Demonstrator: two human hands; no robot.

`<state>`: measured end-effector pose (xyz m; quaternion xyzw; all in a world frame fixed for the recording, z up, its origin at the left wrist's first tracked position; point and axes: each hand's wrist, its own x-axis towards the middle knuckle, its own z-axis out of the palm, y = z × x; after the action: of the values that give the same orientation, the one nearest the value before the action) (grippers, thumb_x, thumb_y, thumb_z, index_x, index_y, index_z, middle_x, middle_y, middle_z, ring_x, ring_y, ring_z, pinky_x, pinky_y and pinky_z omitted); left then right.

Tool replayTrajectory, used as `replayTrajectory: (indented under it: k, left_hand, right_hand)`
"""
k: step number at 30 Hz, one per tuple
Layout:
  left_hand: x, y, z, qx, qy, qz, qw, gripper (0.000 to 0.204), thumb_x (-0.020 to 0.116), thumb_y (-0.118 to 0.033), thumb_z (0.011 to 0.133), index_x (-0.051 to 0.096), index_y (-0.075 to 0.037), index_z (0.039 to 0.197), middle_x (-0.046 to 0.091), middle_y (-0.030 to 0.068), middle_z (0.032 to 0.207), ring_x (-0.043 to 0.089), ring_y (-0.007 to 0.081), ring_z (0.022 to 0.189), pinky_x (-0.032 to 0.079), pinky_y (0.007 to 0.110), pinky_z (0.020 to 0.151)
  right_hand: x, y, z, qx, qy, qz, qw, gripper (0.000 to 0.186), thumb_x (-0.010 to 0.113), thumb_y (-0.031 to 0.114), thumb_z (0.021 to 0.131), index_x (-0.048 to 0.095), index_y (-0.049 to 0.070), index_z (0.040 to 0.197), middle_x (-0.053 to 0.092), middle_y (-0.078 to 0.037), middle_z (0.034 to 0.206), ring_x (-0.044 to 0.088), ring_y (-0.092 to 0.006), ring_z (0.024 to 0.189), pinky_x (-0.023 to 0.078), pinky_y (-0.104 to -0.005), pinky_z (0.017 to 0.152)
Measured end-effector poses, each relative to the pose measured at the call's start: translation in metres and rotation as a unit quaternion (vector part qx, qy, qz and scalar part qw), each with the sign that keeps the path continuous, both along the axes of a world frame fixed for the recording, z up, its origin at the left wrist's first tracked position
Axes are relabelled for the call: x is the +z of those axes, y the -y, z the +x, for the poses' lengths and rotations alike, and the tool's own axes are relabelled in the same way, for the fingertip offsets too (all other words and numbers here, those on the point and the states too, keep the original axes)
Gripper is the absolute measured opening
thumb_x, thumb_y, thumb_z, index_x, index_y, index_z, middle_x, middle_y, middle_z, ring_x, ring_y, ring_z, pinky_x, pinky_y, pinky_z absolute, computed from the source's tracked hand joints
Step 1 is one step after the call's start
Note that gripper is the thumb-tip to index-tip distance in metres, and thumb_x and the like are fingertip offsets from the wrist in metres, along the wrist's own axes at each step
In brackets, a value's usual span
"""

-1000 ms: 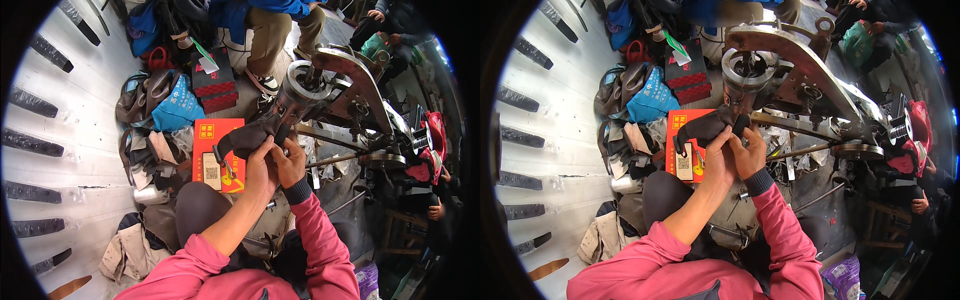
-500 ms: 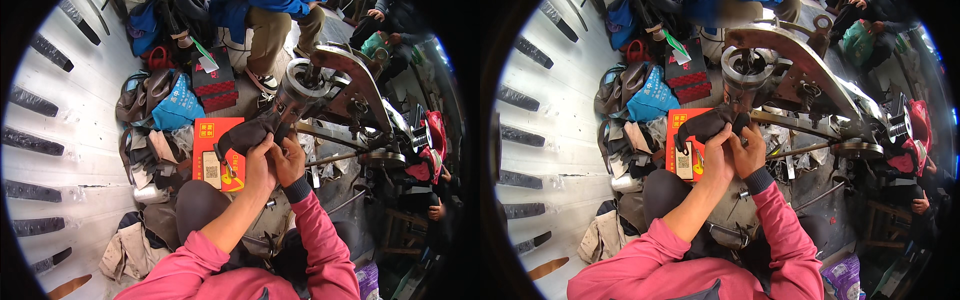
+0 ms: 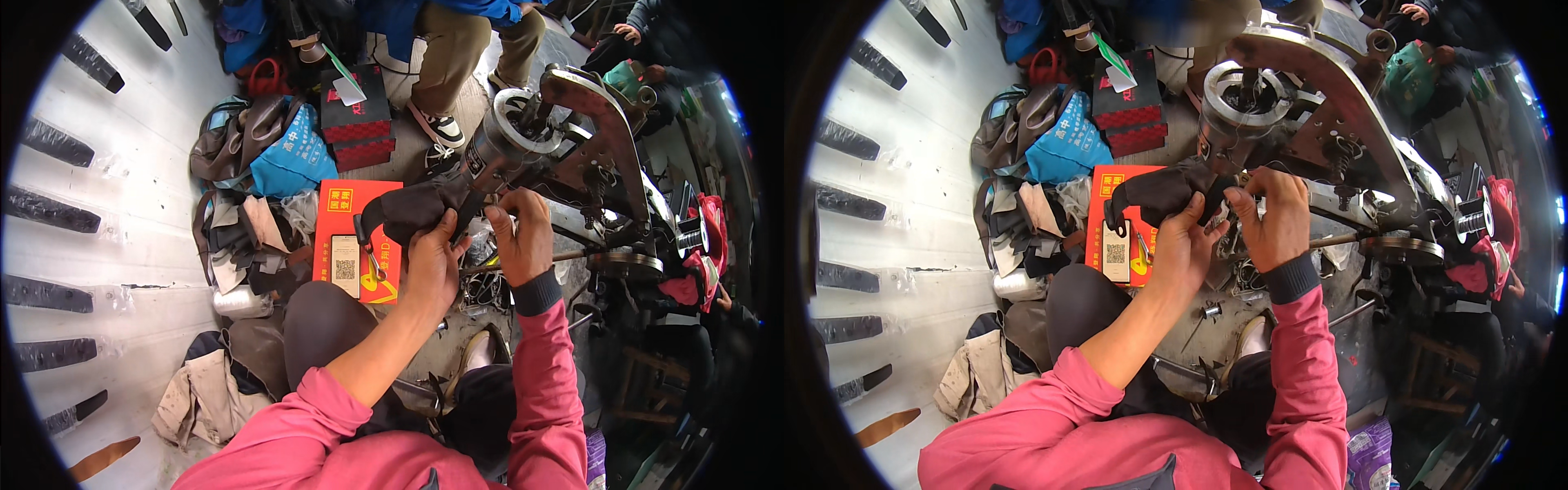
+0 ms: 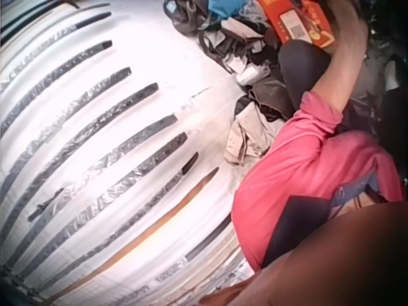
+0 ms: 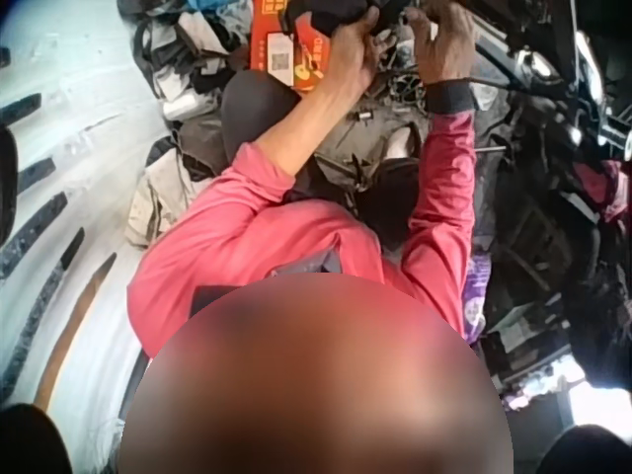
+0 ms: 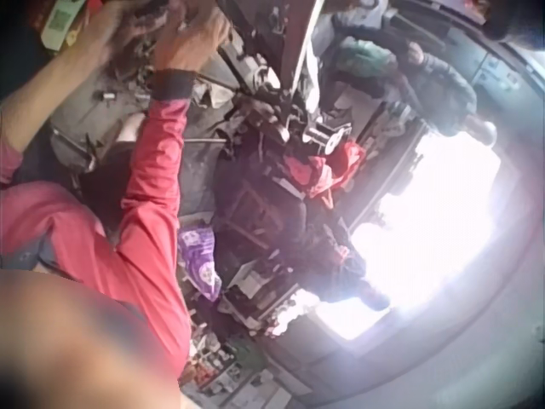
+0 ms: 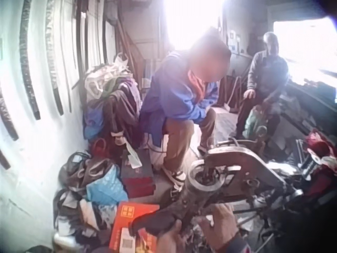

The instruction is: The person operates a sewing machine to stitch a dark-colored bag, guiding the fabric under the needle and adjusting its position. They periodically stop to inspect the stitching and reposition the bag for continued sewing.

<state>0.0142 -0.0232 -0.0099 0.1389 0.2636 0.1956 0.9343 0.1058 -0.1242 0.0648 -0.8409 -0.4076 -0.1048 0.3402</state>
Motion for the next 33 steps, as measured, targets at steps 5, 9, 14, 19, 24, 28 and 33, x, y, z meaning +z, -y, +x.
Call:
replayTrajectory:
  k: [5, 9, 14, 19, 24, 28, 33]
  left_hand:
    - [-0.002, 0.001, 0.0, 0.003, -0.003, -0.015, 1.0, 0.012, 0.064, -0.019, 0.1, 0.068, -0.013, 0.11, 0.071, -0.0001, 0.108, 0.061, 0.0177, 0.1, 0.045, 0.045, 0.094]
    - [-0.002, 0.0, -0.002, -0.014, 0.019, -0.025, 0.999, 0.012, 0.065, -0.019, 0.099, 0.067, -0.013, 0.11, 0.069, 0.001, 0.112, 0.058, 0.0206, 0.104, 0.045, 0.046, 0.096]
    - [0.0, -0.002, -0.005, -0.027, 0.041, -0.004, 0.999, 0.016, 0.068, -0.02, 0.098, 0.066, -0.014, 0.112, 0.067, 0.0013, 0.115, 0.056, 0.0223, 0.106, 0.045, 0.047, 0.097]
    - [0.001, -0.002, -0.005, -0.033, 0.038, -0.008, 0.999, 0.015, 0.069, -0.024, 0.097, 0.066, -0.015, 0.11, 0.067, -0.0002, 0.112, 0.056, 0.0197, 0.106, 0.044, 0.046, 0.099]
    - [0.005, -0.002, -0.006, -0.034, 0.033, -0.001, 0.999, 0.015, 0.07, -0.026, 0.096, 0.066, -0.018, 0.108, 0.066, -0.0017, 0.11, 0.055, 0.0182, 0.103, 0.043, 0.044, 0.099]
    - [0.01, 0.0, -0.005, -0.023, 0.023, -0.022, 0.999, 0.015, 0.071, -0.025, 0.096, 0.066, -0.015, 0.106, 0.065, -0.0013, 0.108, 0.055, 0.0182, 0.1, 0.043, 0.044, 0.097]
    - [0.015, -0.003, -0.005, -0.022, 0.02, -0.017, 0.999, 0.014, 0.067, -0.023, 0.098, 0.065, -0.013, 0.108, 0.065, 0.0016, 0.108, 0.055, 0.019, 0.099, 0.044, 0.049, 0.101]
  right_hand:
    - [-0.009, -0.005, 0.001, -0.017, -0.019, 0.023, 0.999, 0.025, 0.06, 0.024, 0.099, 0.061, 0.0, 0.094, 0.064, -0.016, 0.088, 0.059, -0.0396, 0.087, 0.046, -0.0449, 0.083]
    - [-0.007, -0.006, 0.004, -0.033, -0.006, 0.019, 0.999, 0.022, 0.06, 0.021, 0.099, 0.064, -0.001, 0.099, 0.066, -0.017, 0.089, 0.061, -0.0401, 0.086, 0.048, -0.0446, 0.08]
    - [-0.001, 0.0, 0.001, -0.038, -0.029, 0.011, 0.999, 0.021, 0.061, 0.019, 0.098, 0.067, 0.0, 0.105, 0.069, -0.016, 0.096, 0.064, -0.0394, 0.093, 0.05, -0.0429, 0.085]
    - [-0.001, 0.086, -0.002, -0.068, -0.076, 0.014, 0.995, 0.018, 0.06, 0.011, 0.099, 0.068, -0.004, 0.103, 0.073, -0.012, 0.096, 0.069, -0.0211, 0.093, 0.051, -0.0318, 0.089]
    - [-0.034, 0.216, 0.036, -0.355, -0.091, -0.197, 0.91, 0.034, 0.072, 0.039, 0.091, 0.067, 0.005, 0.095, 0.071, -0.011, 0.077, 0.07, -0.0283, 0.072, 0.053, -0.0411, 0.067]
    - [-0.084, 0.251, 0.059, -0.346, -0.236, -0.144, 0.896, 0.044, 0.071, 0.042, 0.092, 0.061, 0.003, 0.111, 0.071, -0.017, 0.084, 0.071, -0.0315, 0.076, 0.054, -0.0421, 0.071]
    - [-0.093, 0.229, 0.05, -0.318, -0.413, 0.035, 0.852, 0.033, 0.065, 0.032, 0.099, 0.057, 0.002, 0.112, 0.059, -0.005, 0.073, 0.049, -0.0137, 0.045, 0.04, -0.032, 0.042]
